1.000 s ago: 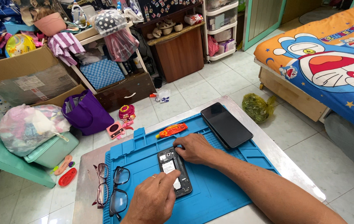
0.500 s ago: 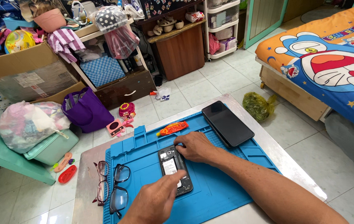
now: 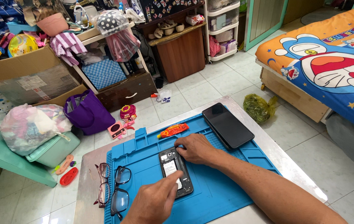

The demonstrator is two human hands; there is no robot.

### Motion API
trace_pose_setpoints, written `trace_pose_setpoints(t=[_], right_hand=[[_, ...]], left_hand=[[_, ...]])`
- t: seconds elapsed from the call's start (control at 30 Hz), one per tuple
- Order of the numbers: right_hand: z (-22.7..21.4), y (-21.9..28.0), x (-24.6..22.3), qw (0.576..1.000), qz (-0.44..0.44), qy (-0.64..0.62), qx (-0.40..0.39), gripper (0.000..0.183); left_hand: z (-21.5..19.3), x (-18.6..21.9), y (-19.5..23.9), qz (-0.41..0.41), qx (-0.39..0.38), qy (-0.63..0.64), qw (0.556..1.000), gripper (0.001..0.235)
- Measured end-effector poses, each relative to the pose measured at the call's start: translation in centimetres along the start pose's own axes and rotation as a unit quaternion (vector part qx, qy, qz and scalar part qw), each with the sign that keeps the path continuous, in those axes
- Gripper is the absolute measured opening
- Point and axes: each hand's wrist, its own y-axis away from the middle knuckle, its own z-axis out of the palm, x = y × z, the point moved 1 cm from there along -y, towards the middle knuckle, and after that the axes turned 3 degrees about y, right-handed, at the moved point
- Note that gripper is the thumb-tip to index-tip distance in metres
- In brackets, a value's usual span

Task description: The person uses a small orange tool to pry and lift a white battery from the back of a disassembled smartphone. They then use their fingers to peel off the battery's adhesive backing and continue to adjust the battery within the phone's chassis.

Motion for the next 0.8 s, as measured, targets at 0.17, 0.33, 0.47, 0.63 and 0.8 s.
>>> trace_pose_setpoints(t=[0.17, 0.33, 0.47, 0.63, 0.8], right_hand=[[-0.2, 0.0, -0.2, 1.0, 0.001, -0.002, 0.004, 0.029], [-0.2, 0.0, -0.2, 1.0, -0.004, -0.006, 0.001, 0.029], [-0.2, 0.1, -0.2, 1.0, -0.003, -0.007, 0.001, 0.03], [-0.3, 0.0, -0.3, 1.0, 0.003, -0.002, -0.006, 0.029], [-0.7, 0.1, -0.6, 1.0, 0.017, -0.002, -0.019, 0.03]], left_hand=[[0.5, -1.6, 0.6, -0.053, 0.047, -0.15, 0.986, 0.062], [-1.0, 0.9, -0.1, -0.031, 0.087, -0.177, 0.98, 0.088], [-1.1, 2.3, -0.3, -0.04, 0.135, -0.24, 0.961, 0.101], [0.3, -0.3, 0.1, -0.016, 0.182, -0.304, 0.935, 0.067], [0.7, -0.4, 0.0, 0.034, 0.186, -0.203, 0.961, 0.032]])
